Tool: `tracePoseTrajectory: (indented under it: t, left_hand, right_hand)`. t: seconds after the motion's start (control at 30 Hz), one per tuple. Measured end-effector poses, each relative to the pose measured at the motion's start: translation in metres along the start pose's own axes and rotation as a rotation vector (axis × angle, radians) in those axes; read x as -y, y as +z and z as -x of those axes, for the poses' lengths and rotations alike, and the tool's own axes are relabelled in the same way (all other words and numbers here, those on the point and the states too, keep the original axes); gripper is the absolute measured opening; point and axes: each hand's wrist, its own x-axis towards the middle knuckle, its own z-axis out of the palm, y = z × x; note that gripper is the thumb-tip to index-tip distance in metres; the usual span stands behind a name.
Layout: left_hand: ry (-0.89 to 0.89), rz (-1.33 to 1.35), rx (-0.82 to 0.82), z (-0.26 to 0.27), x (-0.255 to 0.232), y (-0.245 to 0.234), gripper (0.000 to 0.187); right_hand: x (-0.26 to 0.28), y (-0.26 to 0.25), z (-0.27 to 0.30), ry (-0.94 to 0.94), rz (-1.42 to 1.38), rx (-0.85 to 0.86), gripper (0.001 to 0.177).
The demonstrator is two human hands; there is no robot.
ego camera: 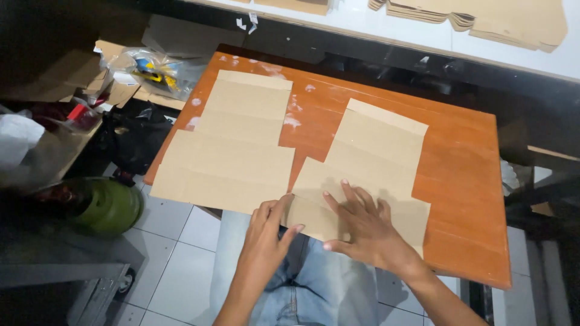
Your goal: The person folds flat cardboard pieces into small rectangular boxes by hand on a wooden table. They fold the side flaps inward, tuck the top flap to close the box, and then place the finished box aside before repeating the process with another piece.
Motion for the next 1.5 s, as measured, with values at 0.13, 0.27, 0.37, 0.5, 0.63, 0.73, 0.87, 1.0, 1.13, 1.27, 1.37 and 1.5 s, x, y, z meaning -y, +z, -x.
tracePoseTrajectory:
  t: [0.13,0.27,0.37,0.5,0.63,0.73,0.87,1.0,1.13,1.27,1.37,1.5]
  left_hand:
    - [-0.008,0.292,-0.026,-0.011,-0.017,0.007,0.055]
    - [0.066,0.054,-0.130,-0.019,-0.020,0.010,0.059]
    - [0.098,-0.046,-0.101,-0.027,-0.009,0.013,0.060]
    - [0.132,-0.075,-0.055,-0.036,0.000,0.016,0.062]
    - [0.194,-0.284,-0.182,-0.043,0.004,0.020,0.060]
    - [0.178,-0.336,-0.128,-0.049,0.006,0.021,0.059]
    - [0.192,-0.164,-0.123,-0.049,-0.007,0.013,0.058]
    - [0.245,0.217,-0.074,-0.050,-0.015,0.008,0.044]
    - [0.461,0.151,0.202,-0.039,0.000,0.035,0.049]
    - [0.694,-0.019,0.087,-0.027,0.009,0.049,0.029]
    - [0.735,-0.028,0.070,-0.018,0.021,0.058,0.050]
    - [0.739,-0.098,0.060,-0.018,0.033,0.061,0.057]
  right_hand:
    - [-0.006,0.000,-0.007,-0.025,0.041,0.027,0.089]
    - [-0.013,0.020,-0.027,0.017,0.003,-0.183,0.092]
    - [-0.011,0.016,-0.029,0.122,-0.207,-0.183,0.088]
    - [-0.008,0.032,-0.018,0.116,-0.386,-0.491,0.083]
    - [0.000,0.047,-0.002,0.232,-0.568,-0.914,0.072]
    - [0.004,0.037,0.000,0.255,-0.973,-1.081,0.065]
    - [0.002,0.044,0.002,0.224,-0.927,-1.083,0.057]
    - [0.007,0.040,-0.002,0.238,-0.803,-1.076,0.050]
    - [0.004,0.035,-0.004,0.174,-0.767,-0.952,0.045]
    - [-0.007,0.020,-0.009,0.121,-1.287,-0.857,0.045]
    - [-0.015,0.010,-0.010,0.117,-1.036,-0.744,0.047]
    - [-0.021,0.024,-0.013,-0.257,-0.444,-0.545,0.052]
